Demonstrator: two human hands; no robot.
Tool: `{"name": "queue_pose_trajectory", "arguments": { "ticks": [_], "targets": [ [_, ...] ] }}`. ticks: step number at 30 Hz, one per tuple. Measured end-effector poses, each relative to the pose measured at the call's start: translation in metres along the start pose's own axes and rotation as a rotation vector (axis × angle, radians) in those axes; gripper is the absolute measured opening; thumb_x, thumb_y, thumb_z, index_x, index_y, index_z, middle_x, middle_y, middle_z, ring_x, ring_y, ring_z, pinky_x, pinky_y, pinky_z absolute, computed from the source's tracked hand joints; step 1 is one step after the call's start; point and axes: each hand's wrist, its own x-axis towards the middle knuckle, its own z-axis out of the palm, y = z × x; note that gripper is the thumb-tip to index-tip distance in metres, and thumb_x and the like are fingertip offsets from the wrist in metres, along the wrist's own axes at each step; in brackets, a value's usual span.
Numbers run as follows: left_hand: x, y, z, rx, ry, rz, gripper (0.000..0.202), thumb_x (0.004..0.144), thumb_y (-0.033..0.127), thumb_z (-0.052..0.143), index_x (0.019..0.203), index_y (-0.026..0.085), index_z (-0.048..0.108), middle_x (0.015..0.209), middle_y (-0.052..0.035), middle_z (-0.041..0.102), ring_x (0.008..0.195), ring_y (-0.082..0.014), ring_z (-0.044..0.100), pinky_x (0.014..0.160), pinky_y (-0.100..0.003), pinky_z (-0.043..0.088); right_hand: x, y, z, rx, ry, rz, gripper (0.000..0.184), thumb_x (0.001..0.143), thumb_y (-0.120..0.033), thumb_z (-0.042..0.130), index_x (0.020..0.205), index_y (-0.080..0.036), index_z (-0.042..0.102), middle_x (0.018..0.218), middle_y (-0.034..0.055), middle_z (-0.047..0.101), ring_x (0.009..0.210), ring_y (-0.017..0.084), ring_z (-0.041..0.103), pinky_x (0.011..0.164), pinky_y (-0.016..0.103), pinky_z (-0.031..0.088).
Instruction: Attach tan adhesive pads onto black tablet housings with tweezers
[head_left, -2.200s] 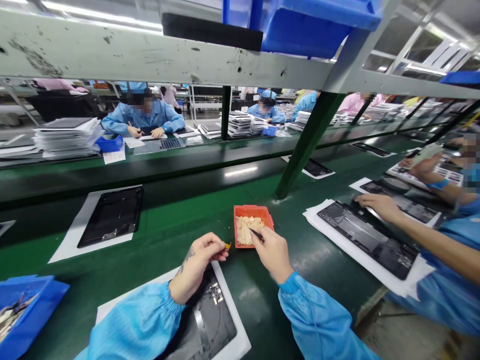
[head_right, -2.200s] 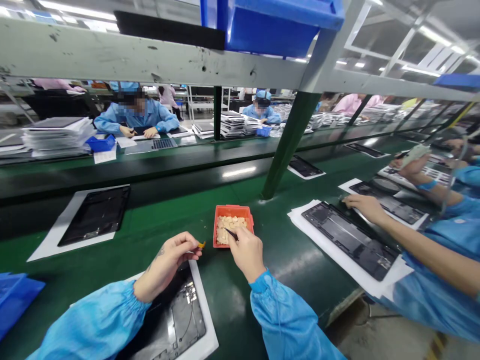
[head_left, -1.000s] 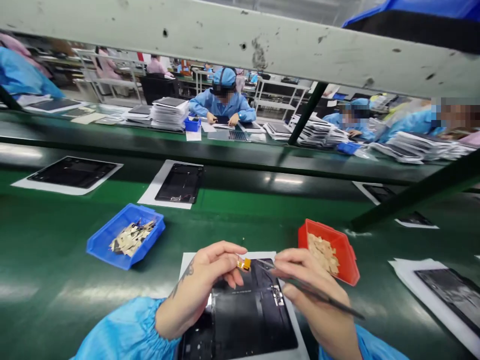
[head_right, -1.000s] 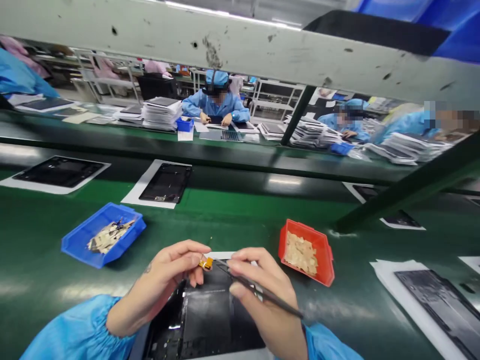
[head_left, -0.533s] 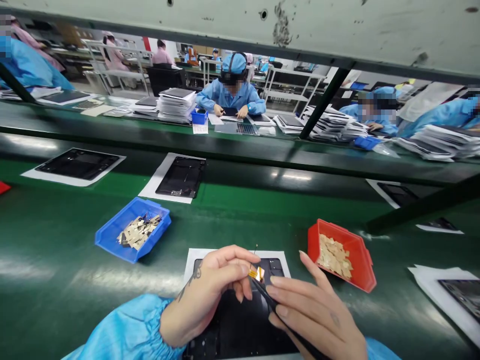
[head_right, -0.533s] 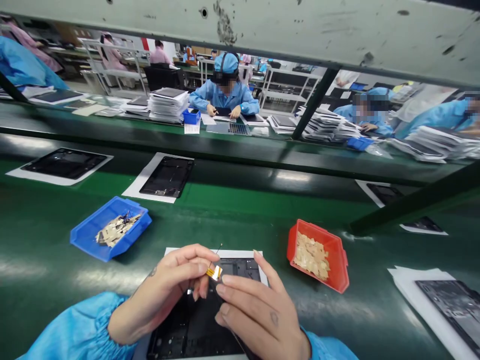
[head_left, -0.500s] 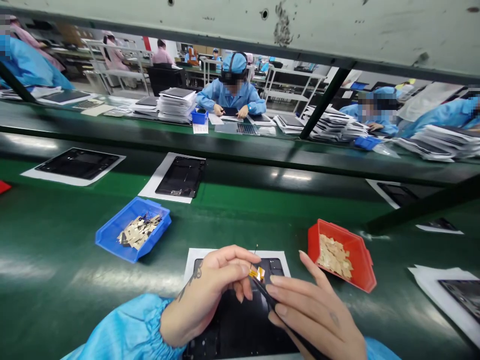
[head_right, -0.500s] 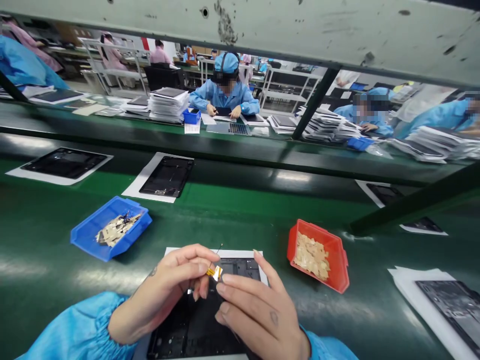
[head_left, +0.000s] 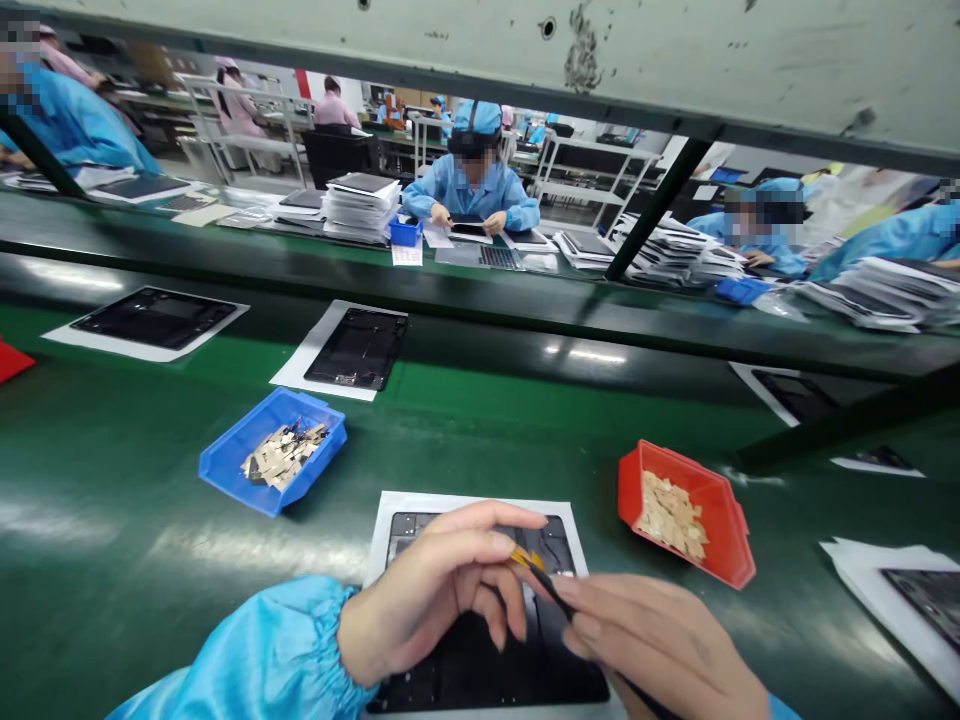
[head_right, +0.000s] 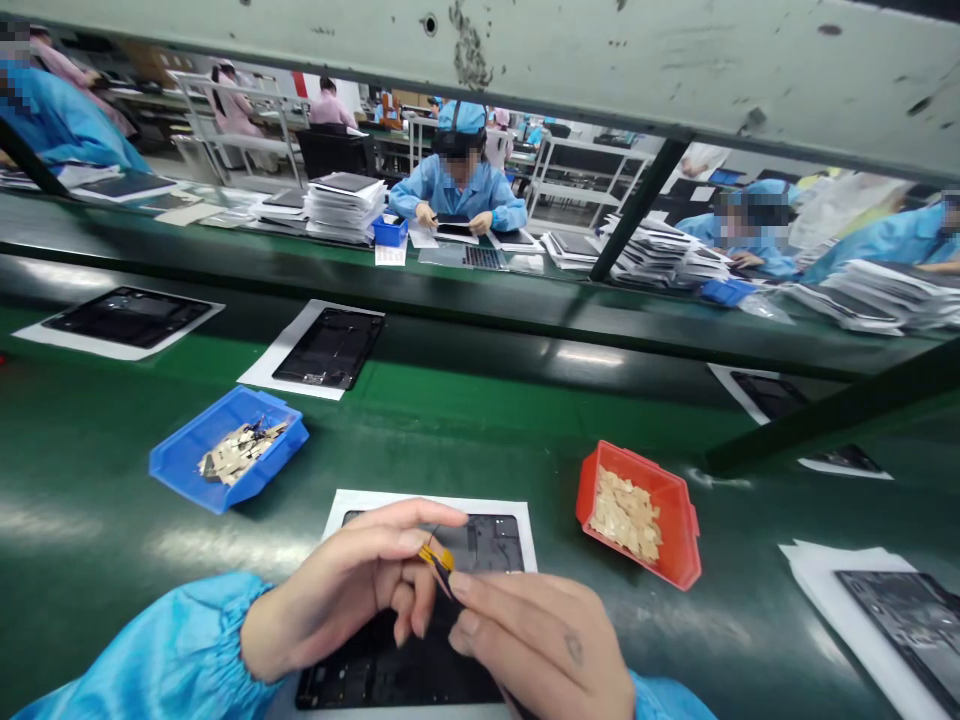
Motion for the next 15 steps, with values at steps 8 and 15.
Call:
{"name": "queue_pose_trajectory", "arguments": {
  "ticks": [8,15],
  "targets": [
    [-0.007,0.023,-0.020,0.341,0.126,0.205,0.060,0.092,0.052,0.045,0.141,0.020,0.031,0.097,-0.0140,0.068,0.060,-0.0143,0.062,0.055,-0.026,0.051,0.025,0.019,0.004,0.367,0.228,0.478,0.039,0.071,-0.052,0.073,0.088,-0.017,0.066,0.068,0.0048,0.067,0.052,0.015,0.058,0.046,0.026,0.050],
    [-0.029,0.001,-0.091,1.808,0.423,0.901,0.022,0.090,0.016,0.053,0.111,0.016,0.062,0.086,-0.0073,0.065,0.077,-0.0163,0.060,0.068,-0.029,0.051,0.027,0.043,0.044,0.813,0.205,0.887,0.033,0.071,-0.041,0.077,0.082,-0.016,0.060,0.057,-0.0043,0.049,0.045,0.005,0.032,0.038,0.016,0.022]
  ]
}}
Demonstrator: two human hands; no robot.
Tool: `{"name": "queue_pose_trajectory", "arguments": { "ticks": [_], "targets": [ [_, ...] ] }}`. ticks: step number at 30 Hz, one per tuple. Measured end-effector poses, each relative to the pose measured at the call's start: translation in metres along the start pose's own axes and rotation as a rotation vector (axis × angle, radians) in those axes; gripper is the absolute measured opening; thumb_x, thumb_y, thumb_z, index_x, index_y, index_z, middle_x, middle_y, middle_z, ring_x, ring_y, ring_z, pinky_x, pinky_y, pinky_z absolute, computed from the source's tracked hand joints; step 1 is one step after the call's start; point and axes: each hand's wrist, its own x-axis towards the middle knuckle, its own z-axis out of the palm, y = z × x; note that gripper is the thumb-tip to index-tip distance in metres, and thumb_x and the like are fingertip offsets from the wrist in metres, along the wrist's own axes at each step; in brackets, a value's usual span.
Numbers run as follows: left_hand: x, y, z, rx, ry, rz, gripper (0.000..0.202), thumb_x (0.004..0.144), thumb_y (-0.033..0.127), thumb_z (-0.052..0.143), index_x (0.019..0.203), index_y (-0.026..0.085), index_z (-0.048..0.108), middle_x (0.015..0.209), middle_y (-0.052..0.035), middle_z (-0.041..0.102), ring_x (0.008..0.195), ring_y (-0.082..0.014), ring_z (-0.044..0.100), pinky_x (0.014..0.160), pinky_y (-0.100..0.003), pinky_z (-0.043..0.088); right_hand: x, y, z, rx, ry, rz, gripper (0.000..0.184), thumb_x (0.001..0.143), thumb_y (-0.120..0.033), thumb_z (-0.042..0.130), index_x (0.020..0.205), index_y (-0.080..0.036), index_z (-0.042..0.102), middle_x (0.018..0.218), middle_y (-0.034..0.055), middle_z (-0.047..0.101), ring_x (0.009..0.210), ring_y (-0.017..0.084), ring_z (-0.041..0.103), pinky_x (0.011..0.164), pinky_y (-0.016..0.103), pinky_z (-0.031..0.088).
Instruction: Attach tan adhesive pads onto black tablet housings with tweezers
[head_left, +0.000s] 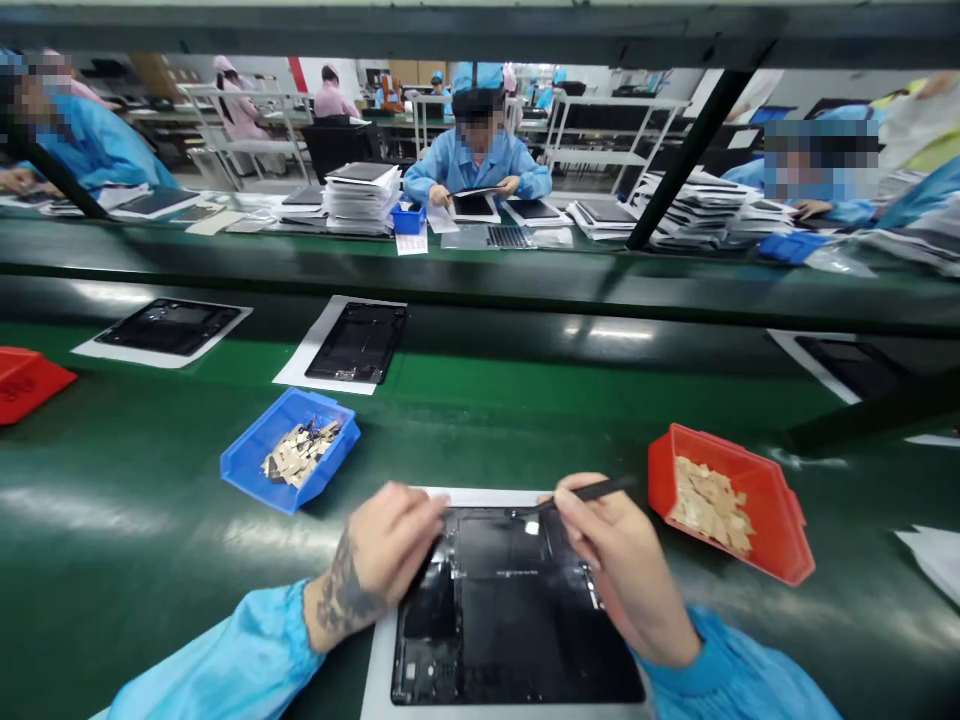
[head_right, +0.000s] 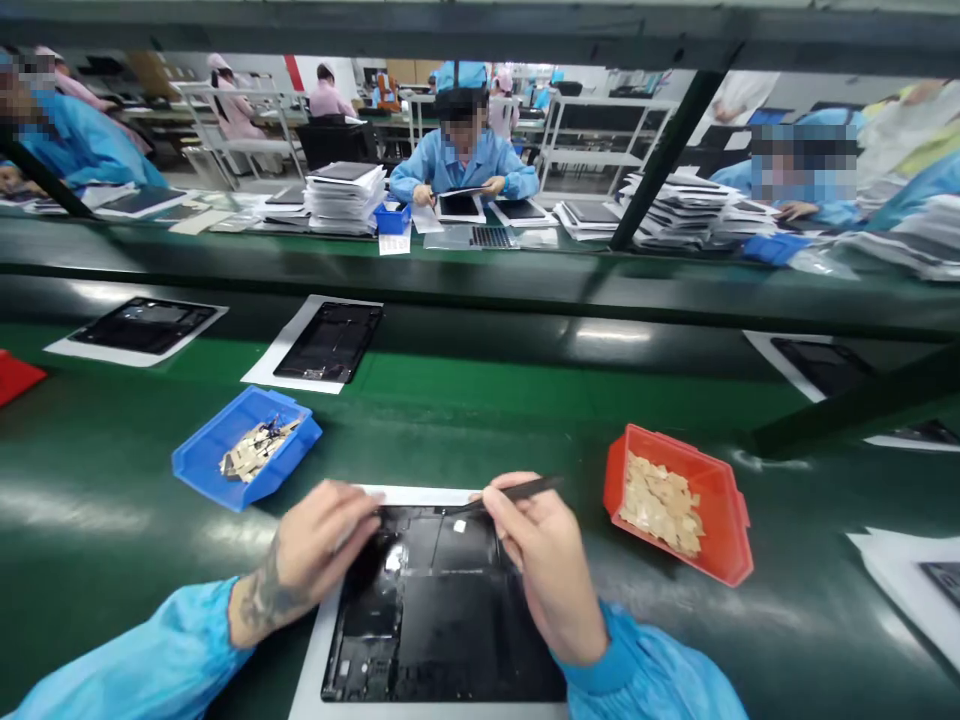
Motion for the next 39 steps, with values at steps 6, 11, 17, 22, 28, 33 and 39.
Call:
{"name": "queue_pose_trajectory", "arguments": {
  "ticks": [6,11,17,22,28,33,39],
  "targets": [
    [-0.020,0.010,-0.002,0.115,-0.147,0.532,0.026,0.086,0.004,0.052,0.111,0.002,0.060,0.082,-0.0103,0.065,0.068,-0.0174,0.059,0.055,-0.031,0.048,0.006,0.033,0.033,-0.019,-0.240,0.228,0.035,0.077,-0.046,0.071,0.081,-0.013,0.058,0.060,-0.0038,0.045,0.050,0.006,0.030,0.041,0.019,0.016],
    [-0.028,-0.002,0.003,0.101,-0.122,0.423,0.024,0.087,0.004,0.050,0.109,0.002,0.059,0.075,-0.0075,0.063,0.058,-0.0157,0.054,0.045,-0.030,0.040,0.011,0.040,0.045,-0.167,-0.197,0.178,0.033,0.077,-0.046,0.069,0.083,-0.015,0.057,0.061,-0.0035,0.049,0.050,0.007,0.033,0.043,0.020,0.020],
    [-0.033,-0.019,0.022,0.060,-0.207,0.233,0.020,0.088,0.008,0.047,0.105,0.006,0.058,0.062,-0.0012,0.053,0.049,-0.0161,0.049,0.041,-0.030,0.036,0.034,0.064,0.049,-0.402,-0.176,0.039,0.029,0.079,-0.044,0.066,0.085,-0.017,0.058,0.067,-0.0004,0.058,0.059,0.013,0.048,0.057,0.025,0.039],
    [-0.028,-0.019,0.022,-0.014,-0.251,0.153,0.019,0.089,0.011,0.046,0.104,0.008,0.057,0.066,-0.0024,0.056,0.050,-0.0156,0.051,0.042,-0.028,0.039,0.038,0.071,0.046,-0.509,-0.173,0.031,0.027,0.080,-0.044,0.064,0.085,-0.018,0.058,0.063,-0.0015,0.056,0.057,0.014,0.050,0.054,0.025,0.038],
    [-0.029,-0.017,0.021,-0.070,-0.333,0.060,0.019,0.089,0.011,0.044,0.103,0.009,0.057,0.069,-0.0044,0.057,0.055,-0.0156,0.054,0.047,-0.026,0.045,0.037,0.069,0.045,-0.572,-0.225,0.003,0.018,0.084,-0.038,0.060,0.083,-0.019,0.061,0.069,-0.0001,0.059,0.058,0.014,0.054,0.055,0.025,0.042],
    [-0.027,-0.016,0.021,-0.125,-0.337,0.006,0.018,0.090,0.009,0.044,0.102,0.009,0.057,0.070,-0.0049,0.058,0.057,-0.0154,0.054,0.048,-0.026,0.044,0.035,0.066,0.049,-0.607,-0.231,-0.024,0.013,0.085,-0.033,0.060,0.080,-0.020,0.062,0.068,-0.0003,0.062,0.058,0.014,0.056,0.054,0.025,0.043],
    [-0.028,-0.016,0.021,-0.148,-0.352,-0.034,0.019,0.090,0.008,0.044,0.104,0.009,0.057,0.073,-0.0060,0.060,0.059,-0.0158,0.055,0.050,-0.026,0.045,0.035,0.066,0.050,-0.619,-0.234,-0.039,0.010,0.085,-0.031,0.061,0.083,-0.021,0.063,0.069,-0.0010,0.063,0.059,0.015,0.059,0.055,0.024,0.045]
  ]
}}
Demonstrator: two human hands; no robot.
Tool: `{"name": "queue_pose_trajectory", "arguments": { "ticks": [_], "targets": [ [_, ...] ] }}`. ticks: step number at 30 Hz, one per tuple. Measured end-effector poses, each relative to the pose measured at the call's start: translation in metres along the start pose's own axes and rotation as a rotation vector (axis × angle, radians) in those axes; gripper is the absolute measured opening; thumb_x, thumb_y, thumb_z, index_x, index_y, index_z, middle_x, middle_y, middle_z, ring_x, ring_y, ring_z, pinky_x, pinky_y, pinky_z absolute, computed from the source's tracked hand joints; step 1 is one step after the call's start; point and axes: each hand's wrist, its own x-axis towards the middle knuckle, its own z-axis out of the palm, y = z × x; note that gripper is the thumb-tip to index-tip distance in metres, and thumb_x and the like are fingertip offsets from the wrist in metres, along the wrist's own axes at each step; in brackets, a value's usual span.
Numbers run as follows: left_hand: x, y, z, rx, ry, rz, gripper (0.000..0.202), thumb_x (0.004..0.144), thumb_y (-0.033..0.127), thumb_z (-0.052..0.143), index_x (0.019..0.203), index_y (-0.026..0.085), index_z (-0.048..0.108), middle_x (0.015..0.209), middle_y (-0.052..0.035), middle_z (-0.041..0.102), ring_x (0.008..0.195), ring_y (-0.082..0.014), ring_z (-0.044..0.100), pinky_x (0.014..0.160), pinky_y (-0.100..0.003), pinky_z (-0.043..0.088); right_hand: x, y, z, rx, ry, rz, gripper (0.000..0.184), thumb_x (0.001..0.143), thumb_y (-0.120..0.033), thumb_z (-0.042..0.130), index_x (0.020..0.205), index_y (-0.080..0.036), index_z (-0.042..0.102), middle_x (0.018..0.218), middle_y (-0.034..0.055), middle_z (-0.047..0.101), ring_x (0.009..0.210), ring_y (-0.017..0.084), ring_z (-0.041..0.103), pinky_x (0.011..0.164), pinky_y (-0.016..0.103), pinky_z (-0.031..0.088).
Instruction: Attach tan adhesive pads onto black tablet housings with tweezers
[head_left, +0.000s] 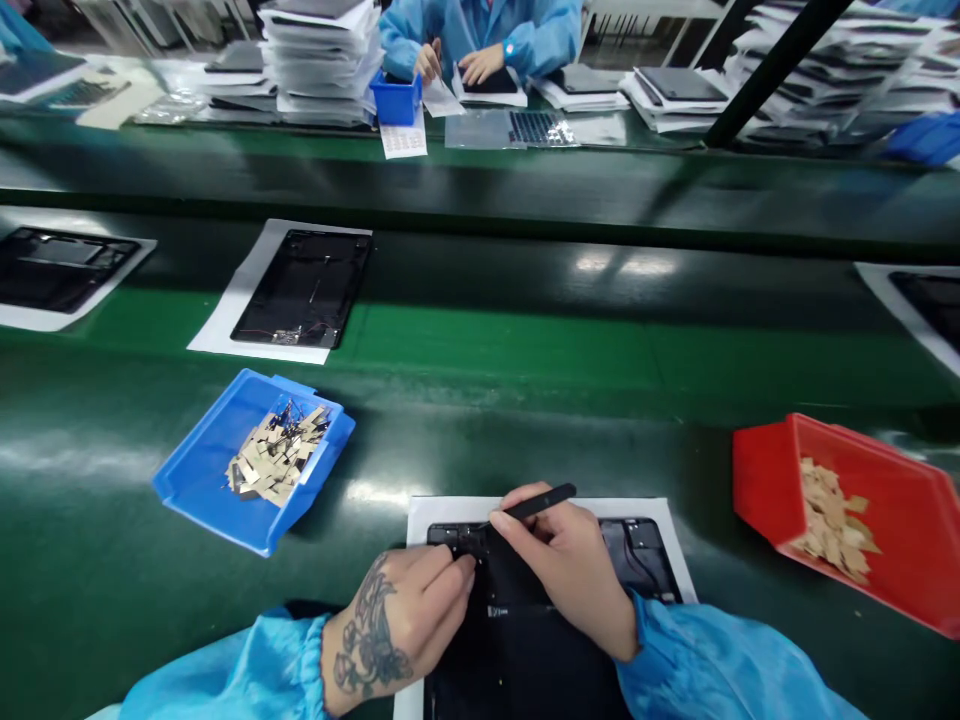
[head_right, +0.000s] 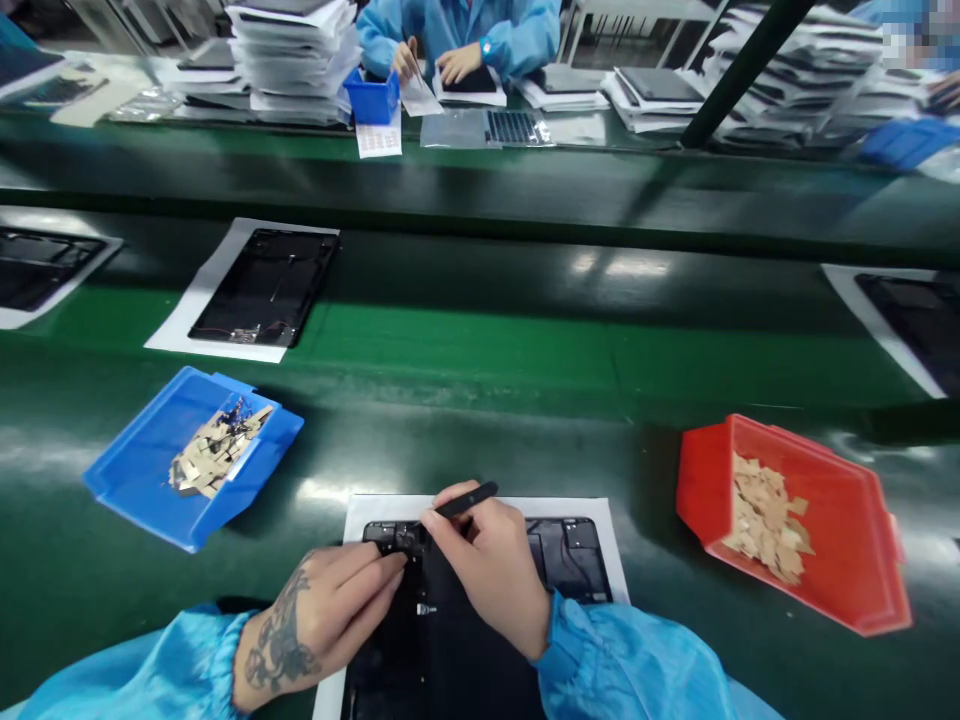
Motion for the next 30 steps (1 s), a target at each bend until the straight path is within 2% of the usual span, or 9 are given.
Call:
{"name": "queue_pose_trajectory", "arguments": {
  "ticks": [18,30],
  "targets": [
    [-0.0049,-0.0007,0.0018,-0.018,-0.016,-0.044,0.020,0.090,0.009,0.044,0.106,0.011,0.057,0.072,-0.0041,0.056,0.058,-0.0148,0.052,0.050,-0.027,0.044,-0.0003,-0.0042,-0.0001,-0.043,0.016,-0.029,0.010,0.085,-0.030,0.061,0.081,-0.021,0.064,0.070,-0.0009,0.065,0.058,0.014,0.060,0.055,0.024,0.045],
    [-0.0062,0.0027,0.0023,0.331,0.012,-0.038,0.031,0.088,0.016,0.051,0.116,0.004,0.055,0.069,-0.0048,0.056,0.055,-0.0178,0.055,0.046,-0.030,0.045,0.0003,-0.0049,0.0014,-0.025,0.024,-0.057,0.009,0.085,-0.028,0.062,0.081,-0.020,0.064,0.069,-0.0009,0.065,0.058,0.014,0.060,0.057,0.024,0.047]
  ]
}}
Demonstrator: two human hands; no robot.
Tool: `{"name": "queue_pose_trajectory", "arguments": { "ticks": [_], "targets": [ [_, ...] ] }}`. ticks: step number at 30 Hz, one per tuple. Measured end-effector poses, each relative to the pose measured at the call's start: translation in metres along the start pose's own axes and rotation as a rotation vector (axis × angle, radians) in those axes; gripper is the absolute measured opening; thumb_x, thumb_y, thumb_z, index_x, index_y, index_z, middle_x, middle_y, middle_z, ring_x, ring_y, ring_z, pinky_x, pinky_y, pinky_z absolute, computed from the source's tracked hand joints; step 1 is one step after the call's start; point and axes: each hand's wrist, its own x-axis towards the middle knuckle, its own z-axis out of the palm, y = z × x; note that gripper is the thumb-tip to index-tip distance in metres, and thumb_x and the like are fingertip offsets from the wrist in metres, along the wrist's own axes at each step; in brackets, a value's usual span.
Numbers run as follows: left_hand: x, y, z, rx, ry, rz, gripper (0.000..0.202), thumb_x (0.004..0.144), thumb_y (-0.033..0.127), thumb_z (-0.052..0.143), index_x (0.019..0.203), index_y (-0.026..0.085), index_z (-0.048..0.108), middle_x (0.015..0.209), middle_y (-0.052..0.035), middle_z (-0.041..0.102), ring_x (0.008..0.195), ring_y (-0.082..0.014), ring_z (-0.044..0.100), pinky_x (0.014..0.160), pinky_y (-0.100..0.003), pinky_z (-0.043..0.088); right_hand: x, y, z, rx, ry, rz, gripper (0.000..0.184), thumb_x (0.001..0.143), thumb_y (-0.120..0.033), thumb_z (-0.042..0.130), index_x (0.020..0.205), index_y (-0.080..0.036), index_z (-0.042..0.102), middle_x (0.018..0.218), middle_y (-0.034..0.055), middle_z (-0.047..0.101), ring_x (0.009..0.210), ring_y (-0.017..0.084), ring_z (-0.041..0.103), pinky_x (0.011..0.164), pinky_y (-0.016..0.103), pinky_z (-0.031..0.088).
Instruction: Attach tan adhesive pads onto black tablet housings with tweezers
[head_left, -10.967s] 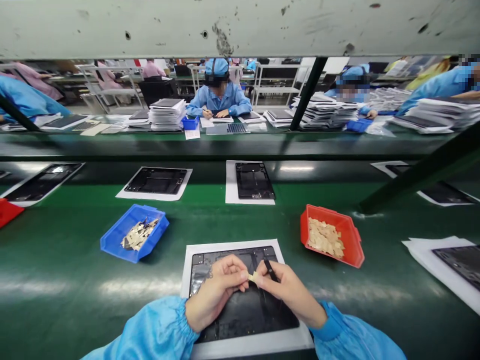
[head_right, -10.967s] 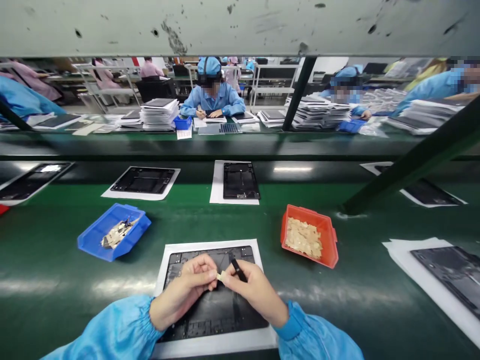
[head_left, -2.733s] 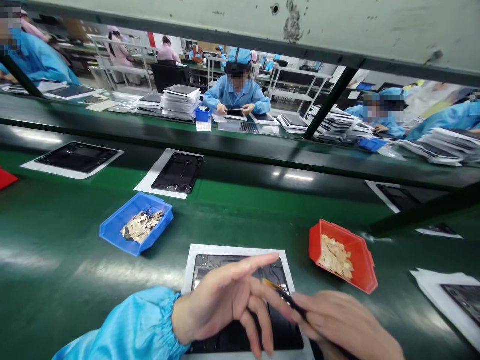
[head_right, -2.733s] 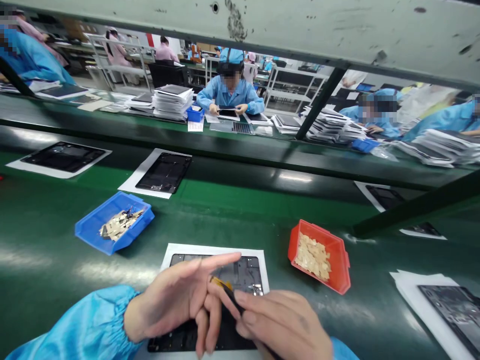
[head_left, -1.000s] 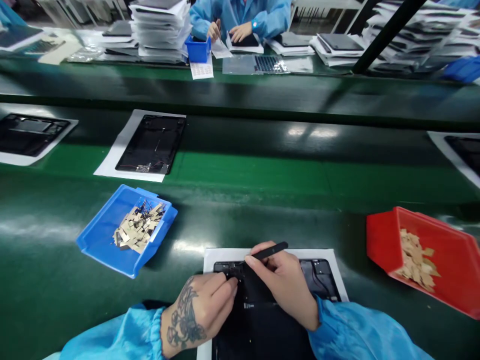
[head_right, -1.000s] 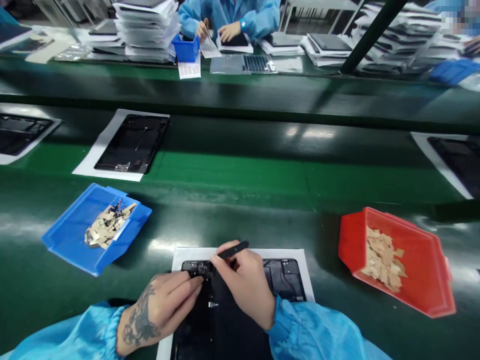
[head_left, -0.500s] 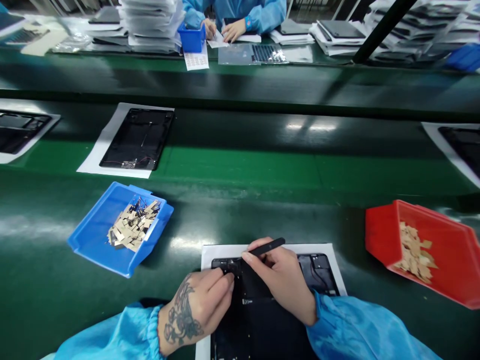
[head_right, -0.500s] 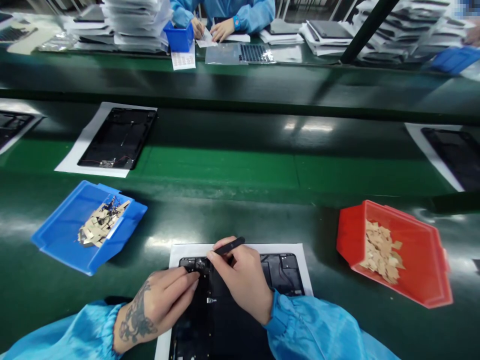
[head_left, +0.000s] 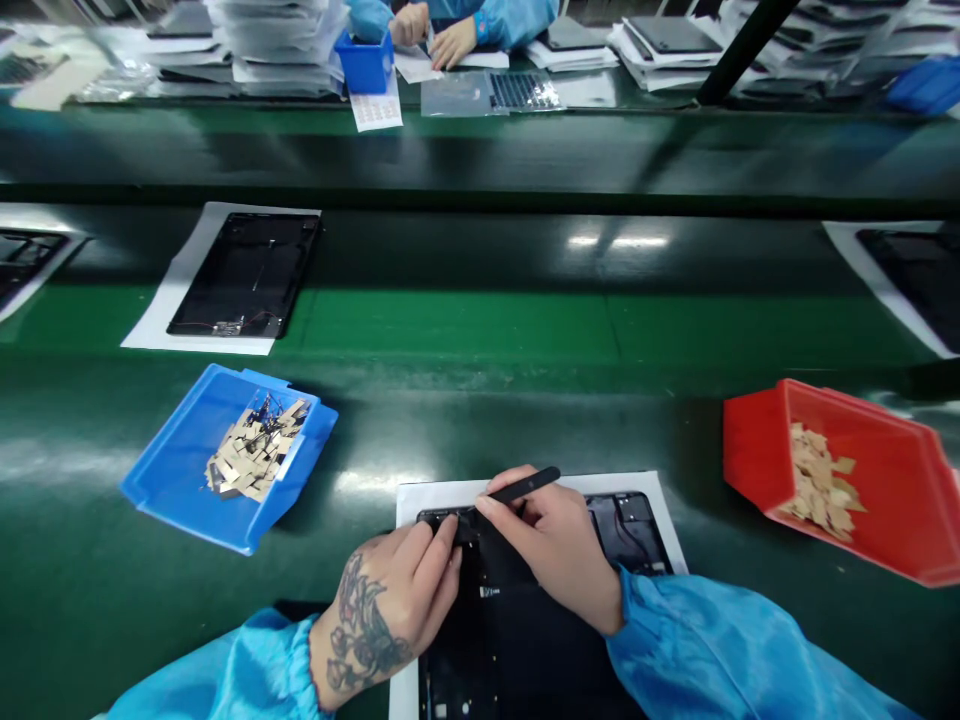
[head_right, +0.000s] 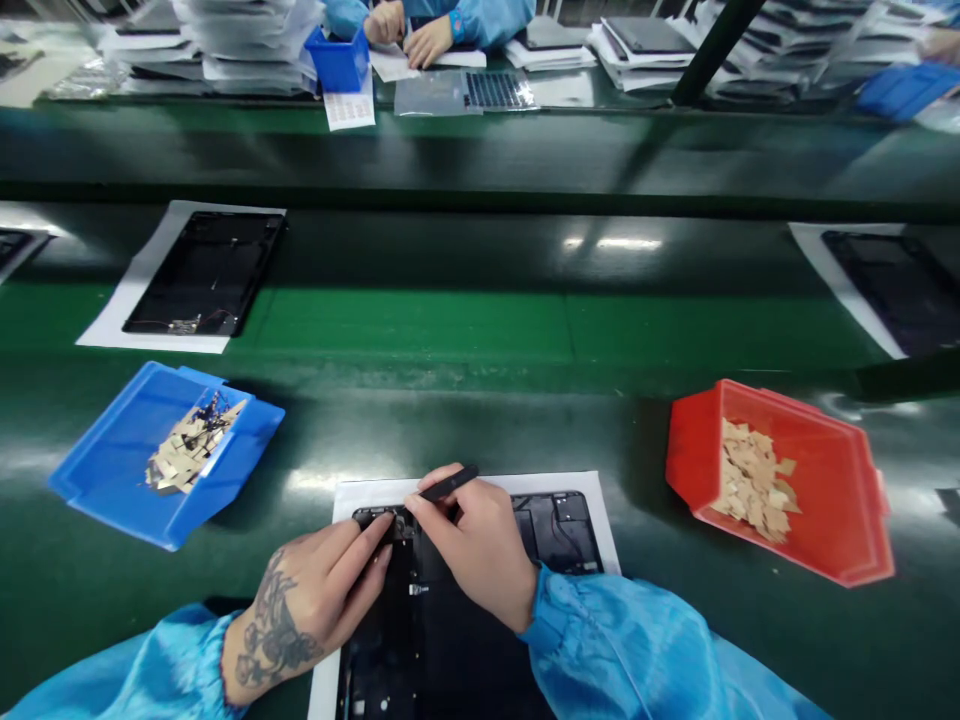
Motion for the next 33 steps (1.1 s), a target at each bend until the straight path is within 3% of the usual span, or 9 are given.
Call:
{"name": "queue_pose_trajectory", "arguments": {
  "ticks": [7,11,16,21,25,33],
  "targets": [
    [0.005,0.002,-0.001,0.077,0.046,0.024,0.028,0.088,0.016,0.051,0.111,0.002,0.057,0.066,-0.0045,0.056,0.052,-0.0175,0.054,0.044,-0.029,0.043,-0.002,0.002,0.002,-0.056,0.010,-0.082,0.011,0.086,-0.030,0.061,0.081,-0.021,0.062,0.071,-0.0010,0.065,0.056,0.013,0.059,0.057,0.024,0.047],
    [0.002,0.003,0.000,0.085,0.013,-0.005,0.030,0.088,0.017,0.051,0.114,0.004,0.056,0.068,-0.0047,0.057,0.055,-0.0185,0.056,0.045,-0.030,0.044,-0.004,0.004,0.002,-0.137,0.015,-0.163,0.015,0.089,-0.033,0.059,0.079,-0.020,0.060,0.070,-0.0005,0.064,0.059,0.014,0.060,0.059,0.024,0.046],
    [0.000,0.004,0.003,0.104,0.012,-0.018,0.030,0.088,0.018,0.050,0.114,0.005,0.056,0.070,-0.0052,0.058,0.058,-0.0190,0.058,0.048,-0.030,0.045,-0.008,0.006,0.005,-0.192,0.038,-0.321,0.013,0.091,-0.028,0.055,0.082,-0.021,0.058,0.075,0.0025,0.065,0.069,0.017,0.063,0.068,0.028,0.047],
    [0.001,0.004,0.004,0.138,0.016,-0.011,0.031,0.088,0.019,0.050,0.114,0.005,0.056,0.071,-0.0056,0.060,0.059,-0.0196,0.059,0.048,-0.030,0.046,-0.009,0.002,0.000,-0.189,0.073,-0.386,0.010,0.092,-0.024,0.054,0.083,-0.020,0.058,0.075,0.0029,0.063,0.071,0.017,0.062,0.069,0.029,0.047],
    [0.001,0.004,0.004,0.132,0.004,-0.024,0.031,0.088,0.020,0.049,0.114,0.005,0.055,0.071,-0.0053,0.059,0.059,-0.0194,0.059,0.047,-0.029,0.045,-0.008,-0.001,-0.010,-0.148,0.163,-0.389,0.008,0.090,-0.022,0.057,0.083,-0.019,0.058,0.075,0.0016,0.060,0.066,0.015,0.060,0.063,0.026,0.046],
    [0.004,0.005,0.003,0.103,0.019,-0.041,0.029,0.087,0.019,0.050,0.112,0.005,0.057,0.073,-0.0053,0.060,0.058,-0.0200,0.059,0.046,-0.032,0.048,-0.008,0.004,-0.008,-0.118,0.076,-0.333,0.012,0.090,-0.027,0.057,0.081,-0.020,0.059,0.075,0.0000,0.060,0.059,0.011,0.059,0.055,0.021,0.048]
  ]
}}
